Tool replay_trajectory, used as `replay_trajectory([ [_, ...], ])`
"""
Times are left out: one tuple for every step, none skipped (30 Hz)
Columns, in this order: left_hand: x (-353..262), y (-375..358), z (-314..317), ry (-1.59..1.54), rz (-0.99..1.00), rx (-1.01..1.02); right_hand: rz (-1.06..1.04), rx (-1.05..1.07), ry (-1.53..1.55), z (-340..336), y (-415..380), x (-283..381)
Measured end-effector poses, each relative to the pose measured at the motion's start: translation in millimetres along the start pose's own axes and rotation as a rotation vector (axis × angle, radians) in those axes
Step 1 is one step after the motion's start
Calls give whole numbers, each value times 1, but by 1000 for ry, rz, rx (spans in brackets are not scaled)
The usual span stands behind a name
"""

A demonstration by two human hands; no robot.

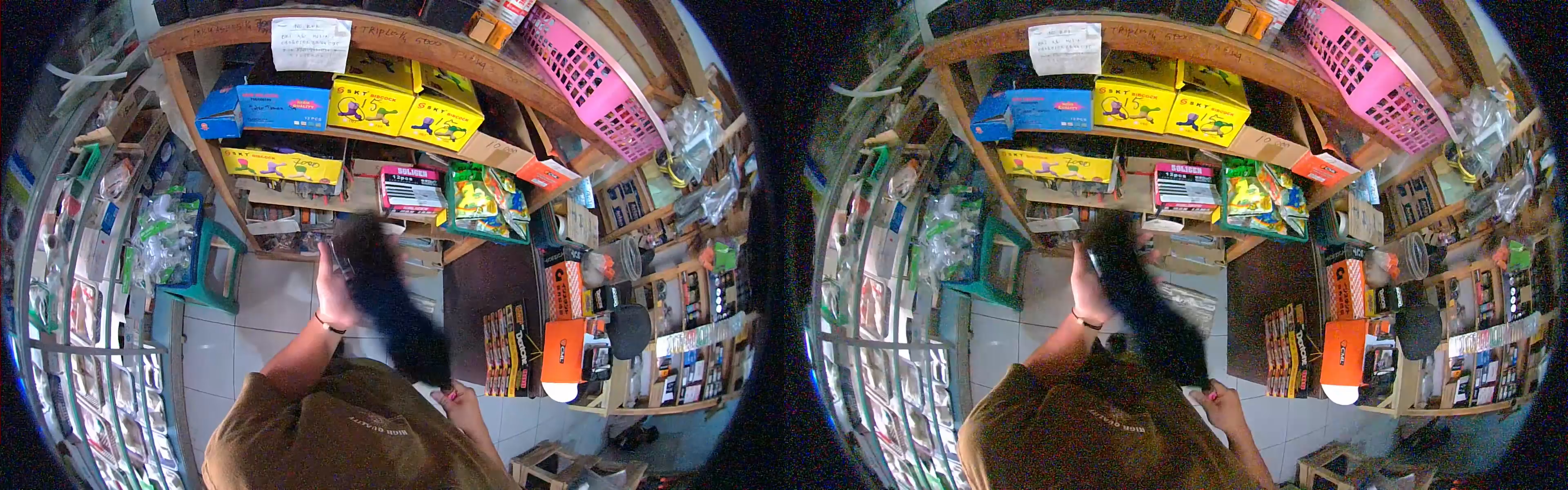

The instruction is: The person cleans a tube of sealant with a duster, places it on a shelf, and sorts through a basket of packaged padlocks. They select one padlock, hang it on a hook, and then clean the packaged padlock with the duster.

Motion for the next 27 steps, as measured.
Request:
replay_trajectory([
  [-7,-7,-21,73,68,-251,100,-103,65,-3,-4,-13],
  [-6,-7,-22,70,70,-249,88,-86,89,-3,-3,-7],
  [0,-3,-10,13,19,-105,86,-84,84,-6,-6,-6],
  [5,-1,1,-41,-32,39,-41,-5,-59,-5,-4,6],
  [8,-1,12,-92,-85,183,-166,73,-200,-1,-4,18],
  [9,0,15,-105,-106,237,-101,80,-217,-1,-6,13],
  [11,0,15,-104,-107,237,-100,79,-216,3,-7,11],
  [7,1,-2,-80,-26,31,-9,8,-125,4,-9,-2],
  [3,-4,-20,-56,59,-175,80,-62,-37,2,-13,-13],
  [15,1,-33,-632,-97,278,76,-59,-41,1,-14,-11],
  [13,1,-26,-628,-88,282,-33,-9,-94,3,-12,3],
  [12,1,-11,-359,-87,229,-144,41,-145,5,-11,18],
  [13,0,1,-89,-87,171,-152,43,-144,4,-10,22],
  [11,-3,6,-110,-59,155,-55,69,-102,4,-9,15],
  [12,0,13,-199,-138,212,47,94,-58,6,-12,7],
  [4,-5,9,-134,-33,98,-15,-5,-40,6,-10,-8],
  [-4,-13,11,-67,70,-16,-11,-10,-32,5,-12,-4],
  [-4,-13,5,-140,55,36,-57,16,-36,4,-10,10],
  [7,-13,1,-137,-16,-65,-105,43,-43,4,-9,20],
  [6,-15,12,-61,-28,1,-227,108,-130,6,-10,30],
  [6,-17,21,13,-38,68,-230,106,-129,4,-11,32],
  [7,-15,20,-20,-57,101,-206,81,-147,-1,-12,32],
  [6,-16,28,-18,-53,105,-182,56,-166,-5,-13,32],
  [0,-18,28,-38,17,-42,-79,22,-110,-5,-13,19],
  [-5,-23,21,-64,86,-189,-80,25,-116,-4,-14,20],
  [6,-18,7,-304,-30,87,-52,1,-115,-7,-14,20],
  [8,-12,-40,-363,23,150,-27,-22,-114,-11,-14,18],
])
Point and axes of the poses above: each hand's wrist, its own y-axis towards the middle knuckle, its own z-axis out of the palm, x = y × z, the point moved 10 cm from there along y, towards the middle knuckle, and after that the axes turned 13 degrees about -z, right-handed, at the moved point
